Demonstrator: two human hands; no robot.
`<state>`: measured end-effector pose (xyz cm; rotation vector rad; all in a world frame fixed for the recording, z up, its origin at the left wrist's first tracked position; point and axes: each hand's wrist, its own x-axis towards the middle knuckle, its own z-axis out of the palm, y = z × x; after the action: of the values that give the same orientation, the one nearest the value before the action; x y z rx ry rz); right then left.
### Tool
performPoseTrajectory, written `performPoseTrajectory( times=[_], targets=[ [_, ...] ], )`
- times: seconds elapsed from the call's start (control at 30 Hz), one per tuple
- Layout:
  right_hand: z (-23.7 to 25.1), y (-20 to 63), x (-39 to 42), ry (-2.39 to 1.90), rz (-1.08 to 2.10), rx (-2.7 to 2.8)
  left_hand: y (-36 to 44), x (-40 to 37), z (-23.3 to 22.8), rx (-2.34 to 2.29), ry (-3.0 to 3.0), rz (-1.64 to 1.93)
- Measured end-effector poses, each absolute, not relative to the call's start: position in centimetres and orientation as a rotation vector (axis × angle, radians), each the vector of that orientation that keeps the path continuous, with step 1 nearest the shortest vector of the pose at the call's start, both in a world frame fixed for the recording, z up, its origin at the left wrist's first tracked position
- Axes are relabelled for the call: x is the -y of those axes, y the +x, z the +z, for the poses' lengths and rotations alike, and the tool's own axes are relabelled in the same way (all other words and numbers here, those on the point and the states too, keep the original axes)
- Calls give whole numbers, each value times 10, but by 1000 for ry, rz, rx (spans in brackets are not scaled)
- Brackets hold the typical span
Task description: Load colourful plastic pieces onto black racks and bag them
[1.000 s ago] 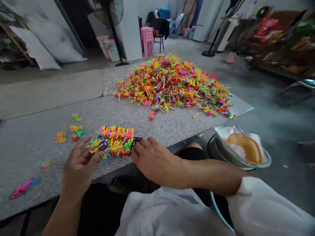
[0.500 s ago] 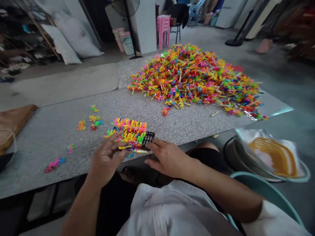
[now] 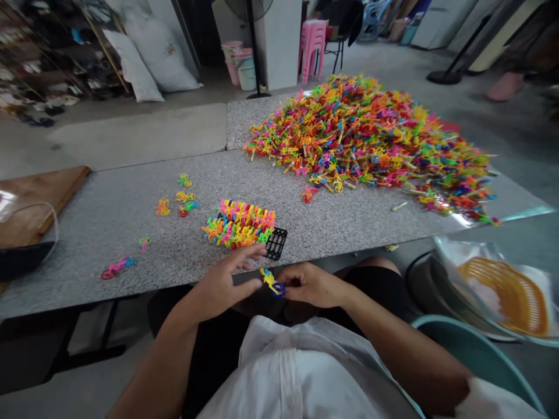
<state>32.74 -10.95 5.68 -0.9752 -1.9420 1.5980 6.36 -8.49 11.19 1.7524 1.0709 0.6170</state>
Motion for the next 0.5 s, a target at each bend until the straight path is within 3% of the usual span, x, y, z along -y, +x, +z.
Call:
performPoseTrajectory(
  times=[0.17, 0.23, 0.33, 0.5],
  targets=[
    [29, 323, 88, -1298, 723, 2175, 41, 69, 95, -1296, 1496, 999],
    [16, 319, 79, -1353, 520, 2214, 36, 65, 86, -1367, 1472, 1043],
    [3, 313, 71, -1372, 443, 2179, 28, 64, 76, -1434, 1450, 1080],
    [-5, 314, 71, -1444, 631, 1862, 14, 70, 67, -1527, 1401, 1097]
  ],
)
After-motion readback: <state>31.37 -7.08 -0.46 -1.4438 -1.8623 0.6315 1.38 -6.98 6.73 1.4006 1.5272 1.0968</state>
